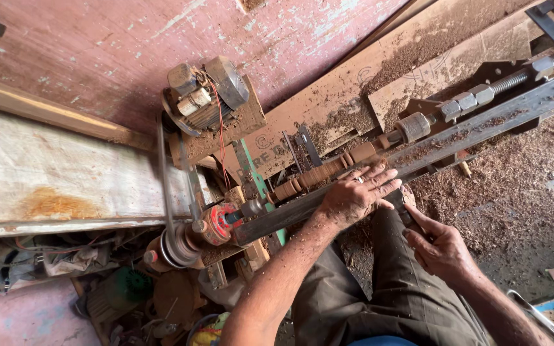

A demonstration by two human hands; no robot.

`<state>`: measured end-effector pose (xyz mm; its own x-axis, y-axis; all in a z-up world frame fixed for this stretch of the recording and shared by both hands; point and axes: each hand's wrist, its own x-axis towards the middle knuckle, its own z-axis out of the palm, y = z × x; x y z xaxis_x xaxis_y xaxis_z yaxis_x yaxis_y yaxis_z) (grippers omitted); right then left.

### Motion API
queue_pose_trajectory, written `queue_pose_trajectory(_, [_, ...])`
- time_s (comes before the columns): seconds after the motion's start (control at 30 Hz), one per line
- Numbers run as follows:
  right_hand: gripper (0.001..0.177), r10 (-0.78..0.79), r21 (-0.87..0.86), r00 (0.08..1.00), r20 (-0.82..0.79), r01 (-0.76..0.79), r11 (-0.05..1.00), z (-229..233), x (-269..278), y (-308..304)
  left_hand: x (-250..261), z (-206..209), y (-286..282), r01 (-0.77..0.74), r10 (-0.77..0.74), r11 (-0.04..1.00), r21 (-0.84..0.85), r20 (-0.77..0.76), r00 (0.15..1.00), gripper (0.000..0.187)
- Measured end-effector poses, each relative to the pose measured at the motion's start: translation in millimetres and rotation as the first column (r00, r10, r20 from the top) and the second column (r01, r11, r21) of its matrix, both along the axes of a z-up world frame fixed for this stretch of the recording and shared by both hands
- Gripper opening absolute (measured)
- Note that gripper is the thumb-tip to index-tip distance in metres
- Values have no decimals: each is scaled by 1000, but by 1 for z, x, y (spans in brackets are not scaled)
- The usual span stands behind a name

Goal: The person uses a woodturning tool to shape a rotating piece of wood on a lathe, moving the tool across the surface to create decorative grooves and contours.

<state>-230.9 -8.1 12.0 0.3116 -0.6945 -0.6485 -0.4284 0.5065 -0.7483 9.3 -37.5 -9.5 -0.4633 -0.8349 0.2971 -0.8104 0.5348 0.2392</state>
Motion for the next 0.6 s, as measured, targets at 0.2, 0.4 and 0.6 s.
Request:
queue_pose_trajectory(0.2, [59,-14,-6,999,35,14,1000,-1,-3,0,-3,7,-1,4,-4,1000,-8,9,1000,54])
queue_pose_trajectory(0.4, [60,-33,-4,999,37,33,999,0,-5,-3,-8,9,-4,2,-2,1000,-13,17,1000,59])
queue_pose_trajectory(0.6, [67,-81,0,993,91,82,997,3,-3,-1,-8,7,0,-23,23,1000,1,-29,999,61])
